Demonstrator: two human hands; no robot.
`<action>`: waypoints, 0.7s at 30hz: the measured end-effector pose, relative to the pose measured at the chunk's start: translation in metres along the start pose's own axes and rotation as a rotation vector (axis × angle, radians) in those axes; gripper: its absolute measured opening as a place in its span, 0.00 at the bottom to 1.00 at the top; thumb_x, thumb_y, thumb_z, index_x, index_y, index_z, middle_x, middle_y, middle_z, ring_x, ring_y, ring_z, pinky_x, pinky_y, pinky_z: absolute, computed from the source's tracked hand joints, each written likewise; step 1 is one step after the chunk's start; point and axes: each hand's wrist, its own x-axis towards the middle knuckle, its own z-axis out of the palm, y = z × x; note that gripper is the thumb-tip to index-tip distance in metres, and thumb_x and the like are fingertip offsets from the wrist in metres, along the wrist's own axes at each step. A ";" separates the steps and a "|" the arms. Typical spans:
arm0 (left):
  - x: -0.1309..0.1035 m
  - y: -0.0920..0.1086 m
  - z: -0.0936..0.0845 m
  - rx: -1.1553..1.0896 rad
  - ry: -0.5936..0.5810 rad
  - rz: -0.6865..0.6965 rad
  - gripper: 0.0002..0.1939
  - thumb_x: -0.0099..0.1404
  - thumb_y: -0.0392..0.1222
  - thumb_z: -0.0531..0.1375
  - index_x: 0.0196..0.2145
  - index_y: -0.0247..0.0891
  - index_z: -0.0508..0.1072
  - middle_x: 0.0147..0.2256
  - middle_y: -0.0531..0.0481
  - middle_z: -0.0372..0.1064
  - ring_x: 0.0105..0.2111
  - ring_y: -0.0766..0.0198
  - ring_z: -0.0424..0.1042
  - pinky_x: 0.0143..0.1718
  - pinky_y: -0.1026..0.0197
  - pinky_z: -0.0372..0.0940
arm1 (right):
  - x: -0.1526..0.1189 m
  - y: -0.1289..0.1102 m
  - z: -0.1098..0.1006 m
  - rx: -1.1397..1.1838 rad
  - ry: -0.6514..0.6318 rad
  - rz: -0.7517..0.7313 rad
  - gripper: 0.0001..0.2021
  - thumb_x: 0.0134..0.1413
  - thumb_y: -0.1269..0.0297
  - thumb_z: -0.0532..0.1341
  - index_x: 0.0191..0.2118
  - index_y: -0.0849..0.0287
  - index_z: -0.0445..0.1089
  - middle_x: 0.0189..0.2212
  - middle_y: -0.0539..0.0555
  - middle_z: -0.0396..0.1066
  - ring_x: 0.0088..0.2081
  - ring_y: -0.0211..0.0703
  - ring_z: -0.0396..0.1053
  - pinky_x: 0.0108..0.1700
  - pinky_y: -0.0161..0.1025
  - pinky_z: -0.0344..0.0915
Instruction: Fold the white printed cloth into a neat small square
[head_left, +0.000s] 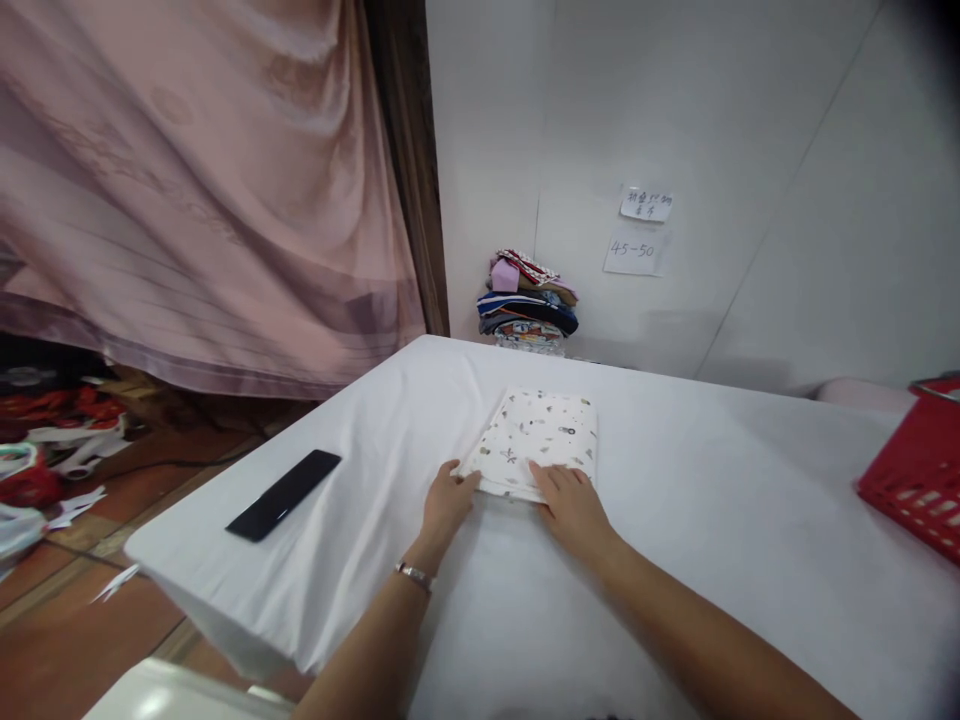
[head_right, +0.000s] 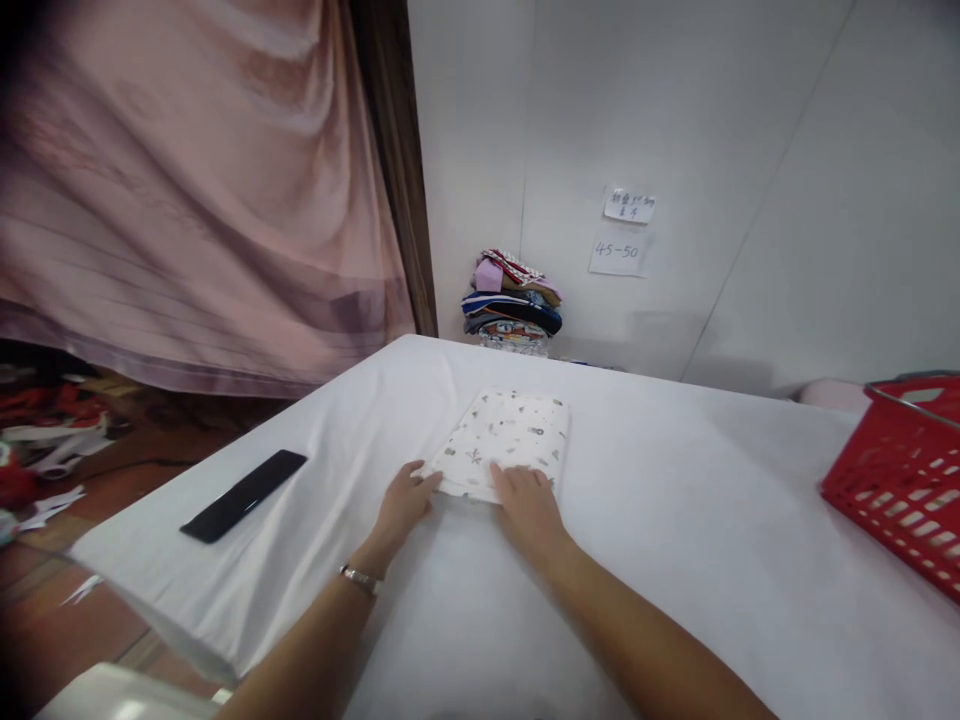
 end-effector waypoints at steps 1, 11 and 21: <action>0.002 -0.001 -0.005 0.116 0.026 0.074 0.21 0.49 0.40 0.67 0.42 0.40 0.70 0.23 0.54 0.67 0.32 0.58 0.73 0.36 0.62 0.63 | -0.006 0.005 0.002 -0.002 0.013 -0.012 0.27 0.55 0.71 0.51 0.62 0.58 0.53 0.53 0.59 0.65 0.55 0.52 0.59 0.55 0.52 0.54; 0.036 0.021 0.008 0.759 -0.079 0.201 0.29 0.61 0.58 0.52 0.52 0.36 0.64 0.52 0.39 0.66 0.51 0.51 0.66 0.49 0.55 0.59 | -0.034 0.031 0.022 -0.087 0.085 -0.011 0.26 0.58 0.61 0.54 0.62 0.58 0.56 0.61 0.61 0.55 0.63 0.59 0.46 0.56 0.55 0.56; -0.027 0.007 0.050 0.682 -0.559 0.037 0.14 0.57 0.50 0.58 0.33 0.35 0.70 0.27 0.46 0.74 0.25 0.60 0.74 0.26 0.62 0.66 | -0.067 0.144 -0.022 -0.091 0.100 -0.079 0.22 0.57 0.70 0.49 0.54 0.49 0.66 0.55 0.51 0.65 0.56 0.46 0.63 0.55 0.48 0.63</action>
